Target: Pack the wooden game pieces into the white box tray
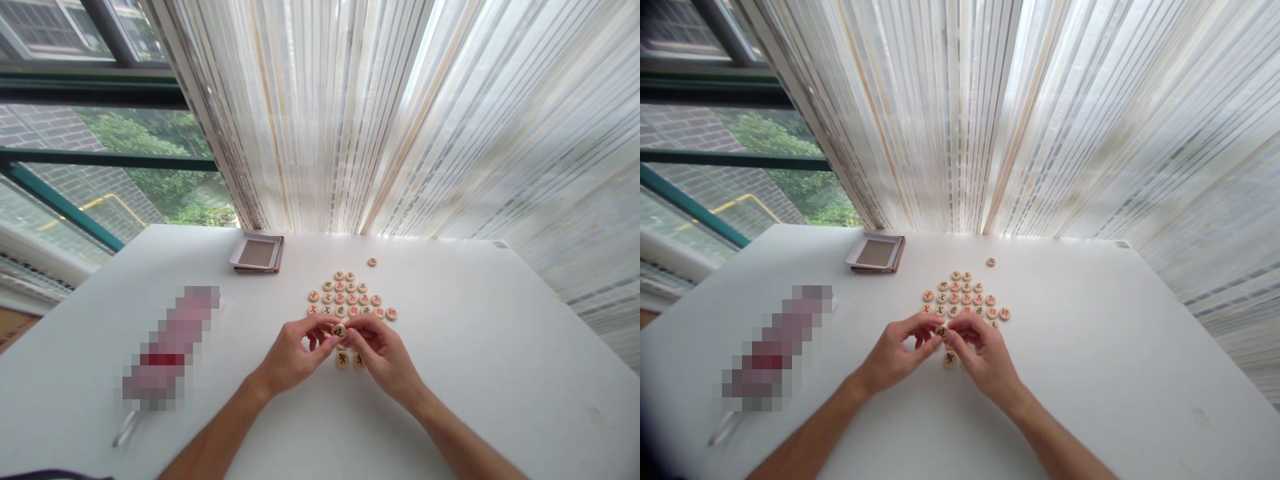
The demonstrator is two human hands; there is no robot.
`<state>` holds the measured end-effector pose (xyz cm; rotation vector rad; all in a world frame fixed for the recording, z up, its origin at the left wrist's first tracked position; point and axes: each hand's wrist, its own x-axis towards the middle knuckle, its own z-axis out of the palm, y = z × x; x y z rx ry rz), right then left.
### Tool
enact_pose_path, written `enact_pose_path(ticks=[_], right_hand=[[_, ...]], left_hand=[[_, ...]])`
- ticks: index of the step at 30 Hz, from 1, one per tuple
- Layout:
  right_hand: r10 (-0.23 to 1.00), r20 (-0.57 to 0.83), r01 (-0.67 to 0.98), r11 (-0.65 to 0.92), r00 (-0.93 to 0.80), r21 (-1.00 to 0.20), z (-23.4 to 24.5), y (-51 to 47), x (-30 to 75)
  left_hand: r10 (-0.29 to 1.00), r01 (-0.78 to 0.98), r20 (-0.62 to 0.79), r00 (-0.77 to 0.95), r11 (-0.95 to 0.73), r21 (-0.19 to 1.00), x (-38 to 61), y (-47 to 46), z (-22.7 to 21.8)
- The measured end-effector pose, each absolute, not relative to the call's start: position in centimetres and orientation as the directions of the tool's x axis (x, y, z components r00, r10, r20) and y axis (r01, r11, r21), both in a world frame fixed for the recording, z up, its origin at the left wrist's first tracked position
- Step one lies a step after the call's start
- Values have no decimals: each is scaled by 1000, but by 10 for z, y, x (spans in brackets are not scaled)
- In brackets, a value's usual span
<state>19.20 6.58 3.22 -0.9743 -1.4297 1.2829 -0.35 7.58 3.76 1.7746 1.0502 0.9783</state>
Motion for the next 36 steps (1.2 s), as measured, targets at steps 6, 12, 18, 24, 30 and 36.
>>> enact_pose_path(ticks=[6,12,18,24,30,36], right_hand=[[945,182,23,195,-271,-980,38,65,192],[931,252,115,290,-263,-950,36,63,191],[910,332,182,381,-249,-906,35,63,192],[874,411,285,475,-257,-832,32,62,191],[823,482,293,560,-299,-774,34,60,190],[824,471,320,559,-314,-765,34,61,191]], left_hand=[[935,232,154,320,-235,944,-4,76,39],[934,207,107,341,-185,961,-6,76,41],[920,188,87,382,-169,968,-7,75,41],[923,169,81,377,-154,973,-6,76,41],[935,158,94,342,-156,975,-5,76,41],[944,154,101,315,-155,976,-4,75,42]])
